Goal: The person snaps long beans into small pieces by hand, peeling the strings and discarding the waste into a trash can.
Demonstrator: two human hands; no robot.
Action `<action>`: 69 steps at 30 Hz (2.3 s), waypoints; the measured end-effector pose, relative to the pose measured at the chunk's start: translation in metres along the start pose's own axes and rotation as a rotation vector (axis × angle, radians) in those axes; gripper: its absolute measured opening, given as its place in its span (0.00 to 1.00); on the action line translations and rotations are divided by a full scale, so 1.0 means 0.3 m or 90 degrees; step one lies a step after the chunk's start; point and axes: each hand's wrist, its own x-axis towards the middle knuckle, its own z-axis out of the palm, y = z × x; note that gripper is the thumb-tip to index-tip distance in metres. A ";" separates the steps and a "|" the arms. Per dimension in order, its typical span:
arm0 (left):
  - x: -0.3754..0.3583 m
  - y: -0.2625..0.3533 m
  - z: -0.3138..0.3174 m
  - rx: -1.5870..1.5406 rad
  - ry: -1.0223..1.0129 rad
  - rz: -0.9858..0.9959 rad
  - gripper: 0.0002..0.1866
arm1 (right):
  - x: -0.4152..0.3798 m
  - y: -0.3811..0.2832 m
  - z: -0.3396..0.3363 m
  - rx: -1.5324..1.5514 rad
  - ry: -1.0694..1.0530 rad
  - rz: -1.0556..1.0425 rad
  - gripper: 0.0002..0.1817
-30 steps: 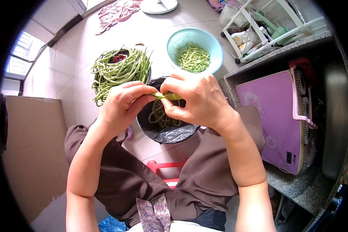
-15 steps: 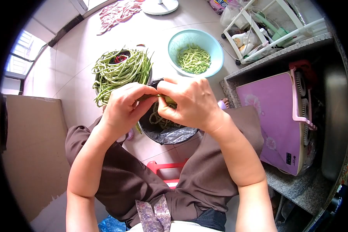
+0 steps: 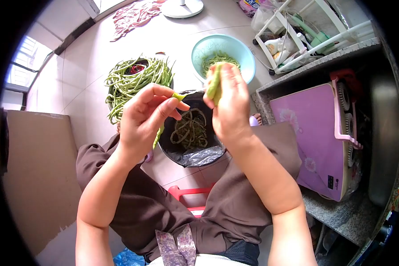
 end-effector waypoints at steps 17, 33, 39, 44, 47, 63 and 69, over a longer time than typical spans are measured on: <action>0.017 0.001 -0.029 -0.331 -0.002 -0.192 0.10 | 0.012 -0.055 -0.057 0.073 -0.151 0.251 0.14; 0.035 0.002 -0.070 -0.418 0.043 -0.233 0.10 | -0.066 -0.027 0.038 -0.576 -0.394 -0.334 0.07; 0.043 -0.003 -0.115 -0.415 0.093 -0.226 0.10 | -0.084 -0.007 0.033 -0.635 -0.521 -0.344 0.10; 0.045 0.001 -0.146 -0.431 0.115 -0.221 0.11 | -0.090 0.028 -0.019 -0.724 -0.628 -0.272 0.06; 0.047 0.005 -0.161 -0.431 0.122 -0.215 0.11 | -0.086 0.041 -0.057 -0.826 -0.699 -0.217 0.06; 0.042 0.015 -0.149 -0.286 0.103 -0.211 0.12 | 0.005 0.143 -0.190 -1.080 -0.535 -0.069 0.08; 0.027 0.023 -0.112 -0.179 0.030 -0.201 0.19 | -0.027 0.035 -0.006 -0.608 -0.303 -0.121 0.15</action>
